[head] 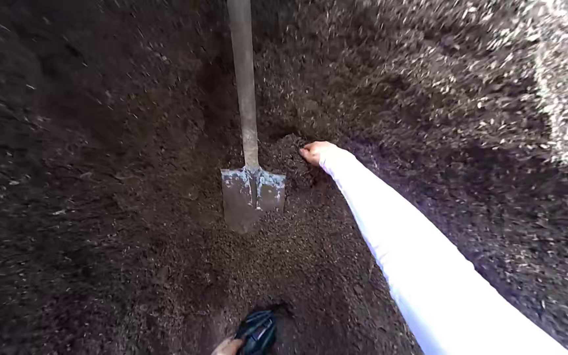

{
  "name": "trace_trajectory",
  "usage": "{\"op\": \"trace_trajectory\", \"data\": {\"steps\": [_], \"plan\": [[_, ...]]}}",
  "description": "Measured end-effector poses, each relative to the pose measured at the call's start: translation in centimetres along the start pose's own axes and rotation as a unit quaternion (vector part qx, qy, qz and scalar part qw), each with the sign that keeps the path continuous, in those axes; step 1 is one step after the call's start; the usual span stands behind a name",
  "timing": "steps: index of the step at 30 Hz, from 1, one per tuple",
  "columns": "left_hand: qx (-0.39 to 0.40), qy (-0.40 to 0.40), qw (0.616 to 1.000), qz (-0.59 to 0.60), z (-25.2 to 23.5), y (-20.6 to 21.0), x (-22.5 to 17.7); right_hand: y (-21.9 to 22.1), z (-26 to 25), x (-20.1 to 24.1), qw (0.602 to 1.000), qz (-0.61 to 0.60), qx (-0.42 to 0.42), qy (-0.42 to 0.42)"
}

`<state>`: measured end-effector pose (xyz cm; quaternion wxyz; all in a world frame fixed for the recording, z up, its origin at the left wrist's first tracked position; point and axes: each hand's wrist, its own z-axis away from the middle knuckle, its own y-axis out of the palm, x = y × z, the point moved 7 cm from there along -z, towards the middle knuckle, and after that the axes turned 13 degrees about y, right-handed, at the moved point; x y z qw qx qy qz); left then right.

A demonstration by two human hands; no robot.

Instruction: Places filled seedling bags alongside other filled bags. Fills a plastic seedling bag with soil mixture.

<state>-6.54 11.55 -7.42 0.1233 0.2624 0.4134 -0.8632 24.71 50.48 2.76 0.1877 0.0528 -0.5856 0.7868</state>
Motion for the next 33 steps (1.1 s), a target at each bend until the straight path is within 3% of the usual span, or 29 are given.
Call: {"op": "trace_trajectory", "data": {"steps": [6,13,18,23,26,28,29,31,33], "plan": [[-0.024,0.026,0.999,0.018,-0.7,-0.4,-0.7,2.6,2.6,-1.0,0.999,0.008,0.031,-0.002],[-0.093,0.027,0.995,0.029,0.2,-2.1,-0.6,13.3,6.9,-4.5,0.989,-0.006,0.102,0.107],[-0.141,0.018,0.988,0.064,0.7,-3.0,0.2,21.4,10.4,-8.0,0.978,-0.059,0.153,0.132],[-0.104,0.009,0.991,0.084,0.1,-3.3,-0.4,21.2,16.3,-8.6,0.942,-0.199,0.248,0.105],[-0.172,0.027,0.979,0.107,0.8,-4.9,-0.6,18.2,20.2,-9.8,0.922,-0.302,0.198,0.137],[-0.233,0.035,0.966,0.103,1.5,-6.2,-0.1,20.5,24.4,-11.9,0.86,-0.386,0.207,0.262],[-0.232,0.034,0.968,0.088,1.6,-6.5,0.3,23.3,27.6,-12.6,0.81,-0.414,0.264,0.321],[-0.159,0.025,0.986,0.045,1.3,-6.1,0.7,30.3,35.2,-13.4,0.696,-0.439,0.411,0.392],[-0.063,0.007,0.998,0.015,0.5,-5.0,0.3,37.1,40.8,-14.1,0.59,-0.476,0.476,0.446]]}}
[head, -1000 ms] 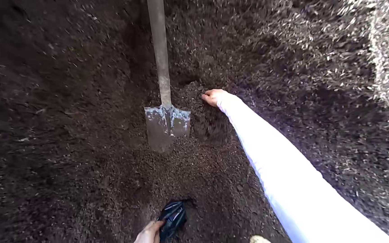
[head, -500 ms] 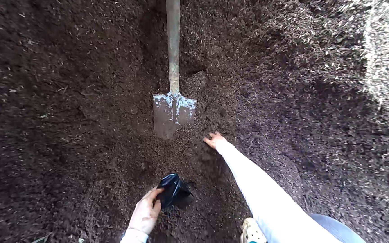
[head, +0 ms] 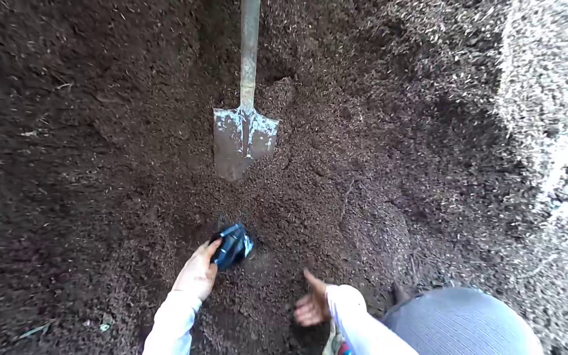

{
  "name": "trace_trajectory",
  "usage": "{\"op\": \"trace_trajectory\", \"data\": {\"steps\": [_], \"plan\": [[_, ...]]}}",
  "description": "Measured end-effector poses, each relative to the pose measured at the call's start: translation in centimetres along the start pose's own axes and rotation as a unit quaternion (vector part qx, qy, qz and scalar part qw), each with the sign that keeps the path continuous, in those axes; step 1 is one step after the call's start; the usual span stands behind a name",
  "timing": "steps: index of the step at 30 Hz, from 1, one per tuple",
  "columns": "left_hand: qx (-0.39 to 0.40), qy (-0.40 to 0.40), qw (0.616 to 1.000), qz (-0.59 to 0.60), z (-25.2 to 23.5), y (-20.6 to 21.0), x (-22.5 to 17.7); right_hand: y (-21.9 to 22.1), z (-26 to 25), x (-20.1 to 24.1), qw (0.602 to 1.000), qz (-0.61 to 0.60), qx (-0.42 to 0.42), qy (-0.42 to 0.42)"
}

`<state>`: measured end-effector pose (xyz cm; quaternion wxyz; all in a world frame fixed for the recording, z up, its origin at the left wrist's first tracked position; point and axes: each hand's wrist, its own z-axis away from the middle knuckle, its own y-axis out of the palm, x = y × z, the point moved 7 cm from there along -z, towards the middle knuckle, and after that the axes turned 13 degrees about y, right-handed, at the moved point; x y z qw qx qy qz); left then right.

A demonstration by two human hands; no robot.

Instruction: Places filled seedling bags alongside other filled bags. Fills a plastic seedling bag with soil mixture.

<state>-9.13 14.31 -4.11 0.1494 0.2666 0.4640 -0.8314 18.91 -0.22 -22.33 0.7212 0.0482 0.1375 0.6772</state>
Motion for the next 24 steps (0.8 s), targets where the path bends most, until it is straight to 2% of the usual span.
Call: {"op": "trace_trajectory", "data": {"steps": [2,4,6,9,11,14,16,20,24], "plan": [[0.012,-0.005,1.0,0.003,-0.5,0.7,-0.8,0.6,-4.6,-2.0,0.988,-0.146,0.042,0.013],[-0.047,0.009,0.999,0.024,-0.6,0.3,-1.3,1.3,-6.2,-1.2,0.96,-0.272,0.062,-0.007],[-0.122,0.029,0.991,0.042,-0.4,-0.6,-1.3,1.8,-5.7,0.3,0.942,-0.33,0.048,-0.042],[-0.201,0.067,0.976,0.055,-0.5,-1.1,-0.3,2.2,-3.6,3.6,0.899,-0.406,0.049,-0.159],[-0.237,0.093,0.966,0.049,-1.1,-1.3,0.2,2.3,-2.1,6.9,0.859,-0.455,0.059,-0.228],[-0.27,0.118,0.954,0.05,-1.3,-1.2,0.4,2.8,-1.1,10.9,0.805,-0.523,0.089,-0.265],[-0.262,0.135,0.954,0.054,-1.4,-1.1,0.0,3.3,-1.2,12.7,0.779,-0.548,0.111,-0.284],[-0.181,0.139,0.972,0.048,-2.0,0.6,-1.5,3.8,-2.3,15.0,0.749,-0.575,0.118,-0.309],[-0.087,0.088,0.991,0.04,-3.0,2.3,-2.4,3.3,-0.7,14.1,0.781,-0.526,0.093,-0.324]]}}
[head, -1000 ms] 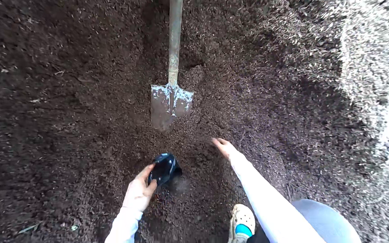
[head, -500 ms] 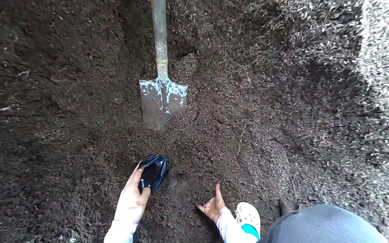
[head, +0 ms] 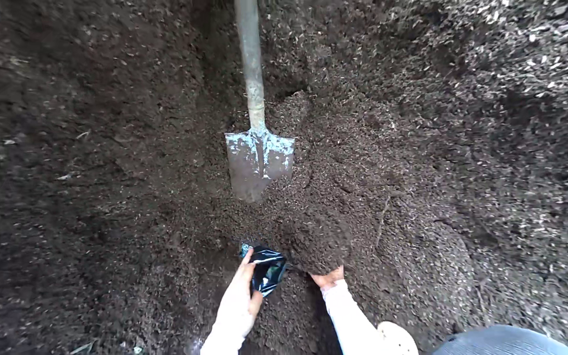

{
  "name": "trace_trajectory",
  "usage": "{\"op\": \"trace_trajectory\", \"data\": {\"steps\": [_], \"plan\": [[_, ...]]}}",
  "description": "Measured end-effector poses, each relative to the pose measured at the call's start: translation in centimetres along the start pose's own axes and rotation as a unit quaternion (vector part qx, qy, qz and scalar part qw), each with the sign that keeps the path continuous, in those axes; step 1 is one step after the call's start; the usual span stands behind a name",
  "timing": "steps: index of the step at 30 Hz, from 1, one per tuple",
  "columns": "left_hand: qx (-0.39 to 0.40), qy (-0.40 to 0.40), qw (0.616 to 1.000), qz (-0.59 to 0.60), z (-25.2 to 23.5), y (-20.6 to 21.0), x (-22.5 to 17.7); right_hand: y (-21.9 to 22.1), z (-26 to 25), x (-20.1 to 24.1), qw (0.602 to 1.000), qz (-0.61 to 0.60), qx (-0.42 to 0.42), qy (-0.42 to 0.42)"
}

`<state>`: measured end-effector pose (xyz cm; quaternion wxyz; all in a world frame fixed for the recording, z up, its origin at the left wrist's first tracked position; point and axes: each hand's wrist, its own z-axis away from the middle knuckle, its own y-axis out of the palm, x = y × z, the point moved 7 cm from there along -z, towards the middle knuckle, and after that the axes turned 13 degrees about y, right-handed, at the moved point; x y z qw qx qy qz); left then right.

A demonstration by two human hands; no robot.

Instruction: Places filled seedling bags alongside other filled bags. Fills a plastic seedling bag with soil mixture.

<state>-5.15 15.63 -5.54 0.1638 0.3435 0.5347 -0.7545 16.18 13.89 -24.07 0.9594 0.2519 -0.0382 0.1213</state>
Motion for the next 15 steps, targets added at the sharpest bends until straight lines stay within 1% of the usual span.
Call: {"op": "trace_trajectory", "data": {"steps": [2,4,5,7,8,9,11,12,14,15], "plan": [[0.043,-0.044,0.998,0.003,-0.4,0.4,-0.1,0.7,2.8,1.1,0.998,0.061,0.019,-0.019],[0.058,-0.072,0.996,0.015,-1.1,0.5,-0.4,3.0,6.0,1.8,0.993,0.094,0.064,-0.021],[0.055,-0.077,0.995,0.024,-1.5,0.5,-0.7,4.6,7.3,1.9,0.99,0.095,0.104,-0.009],[0.044,-0.074,0.995,0.051,-2.3,0.5,-1.7,7.7,9.8,1.4,0.971,0.103,0.214,0.031],[0.041,-0.069,0.995,0.06,-2.7,0.5,-2.3,9.0,11.0,1.0,0.96,0.112,0.25,0.05],[0.041,-0.064,0.995,0.067,-3.0,0.4,-3.0,10.1,12.1,0.5,0.952,0.131,0.269,0.06],[0.044,-0.054,0.995,0.069,-3.1,0.0,-4.7,11.6,13.3,-0.2,0.939,0.18,0.285,0.058],[0.043,-0.055,0.995,0.068,-3.0,-0.2,-5.3,12.1,13.7,-0.5,0.935,0.216,0.277,0.048],[0.045,-0.077,0.994,0.063,-2.6,-0.6,-5.4,12.8,14.7,-0.6,0.923,0.313,0.224,-0.021],[0.045,-0.09,0.993,0.061,-2.5,-0.7,-5.0,13.3,15.3,-0.6,0.907,0.365,0.202,-0.062]]}}
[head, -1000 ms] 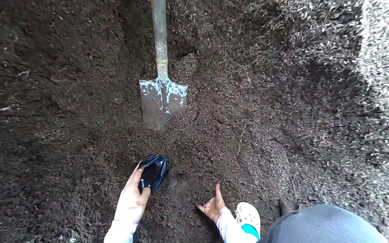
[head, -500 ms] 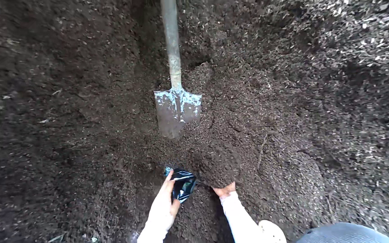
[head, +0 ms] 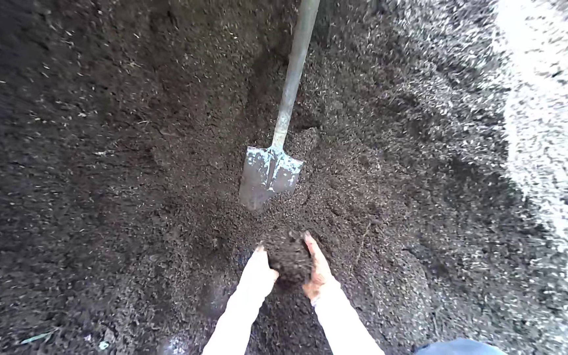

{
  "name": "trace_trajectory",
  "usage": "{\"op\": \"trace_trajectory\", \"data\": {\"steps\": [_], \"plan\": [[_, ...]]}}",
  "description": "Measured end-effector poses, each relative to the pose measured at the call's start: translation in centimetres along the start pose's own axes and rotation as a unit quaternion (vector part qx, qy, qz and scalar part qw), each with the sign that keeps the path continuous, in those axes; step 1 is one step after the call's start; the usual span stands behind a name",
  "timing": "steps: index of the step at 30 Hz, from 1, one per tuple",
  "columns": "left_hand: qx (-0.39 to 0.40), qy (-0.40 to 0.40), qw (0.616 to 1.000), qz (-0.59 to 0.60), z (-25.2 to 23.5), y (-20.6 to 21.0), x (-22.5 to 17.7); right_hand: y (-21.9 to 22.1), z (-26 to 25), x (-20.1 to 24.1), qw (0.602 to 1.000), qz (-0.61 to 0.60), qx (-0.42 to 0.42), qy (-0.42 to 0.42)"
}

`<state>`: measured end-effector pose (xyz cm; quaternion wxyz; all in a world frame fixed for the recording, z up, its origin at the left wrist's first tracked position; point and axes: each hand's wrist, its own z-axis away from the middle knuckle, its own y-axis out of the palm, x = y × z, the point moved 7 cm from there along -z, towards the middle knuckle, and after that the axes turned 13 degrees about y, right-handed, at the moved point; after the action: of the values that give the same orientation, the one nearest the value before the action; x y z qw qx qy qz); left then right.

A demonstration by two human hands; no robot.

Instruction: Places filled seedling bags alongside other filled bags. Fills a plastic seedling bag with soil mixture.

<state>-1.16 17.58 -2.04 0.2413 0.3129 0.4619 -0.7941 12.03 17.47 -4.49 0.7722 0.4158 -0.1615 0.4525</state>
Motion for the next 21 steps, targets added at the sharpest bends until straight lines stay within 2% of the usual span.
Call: {"op": "trace_trajectory", "data": {"steps": [2,4,6,8,9,11,13,14,15,17,21], "plan": [[-0.013,-0.009,1.0,0.006,0.1,-0.3,0.8,1.4,0.1,0.9,0.992,0.119,-0.016,-0.038],[-0.029,0.005,1.0,0.009,-0.2,-0.7,1.6,3.2,-0.1,1.4,0.975,0.215,0.008,-0.055],[-0.043,0.021,0.999,0.022,-0.5,-1.0,2.2,4.3,-0.3,1.9,0.961,0.275,0.021,-0.036],[-0.038,0.015,0.999,0.015,-0.9,-0.9,3.0,3.2,-0.7,2.3,0.953,0.302,-0.01,-0.018],[-0.033,0.007,0.999,0.007,-1.2,-0.7,3.4,1.2,-1.1,2.4,0.955,0.292,-0.052,-0.014],[-0.024,-0.006,1.0,-0.004,-1.5,-0.5,4.2,-5.2,-1.2,1.4,0.949,0.245,-0.198,-0.002],[-0.023,-0.009,1.0,-0.007,-1.8,-0.6,4.5,-12.9,-0.5,-1.3,0.919,0.161,-0.358,0.038],[-0.022,-0.008,1.0,-0.006,-1.9,-0.7,4.5,-16.1,-0.1,-3.1,0.908,0.091,-0.404,0.064],[-0.022,-0.005,1.0,-0.005,-2.1,-0.8,4.7,-18.3,-0.1,-4.8,0.903,0.012,-0.422,0.084],[-0.027,0.004,1.0,-0.004,-2.2,-0.7,5.2,-20.5,-1.2,-6.7,0.904,-0.108,-0.404,0.083],[-0.043,-0.02,0.997,-0.054,-2.6,-1.4,6.4,-22.2,-5.1,-6.9,0.921,-0.218,-0.318,0.057]]}}
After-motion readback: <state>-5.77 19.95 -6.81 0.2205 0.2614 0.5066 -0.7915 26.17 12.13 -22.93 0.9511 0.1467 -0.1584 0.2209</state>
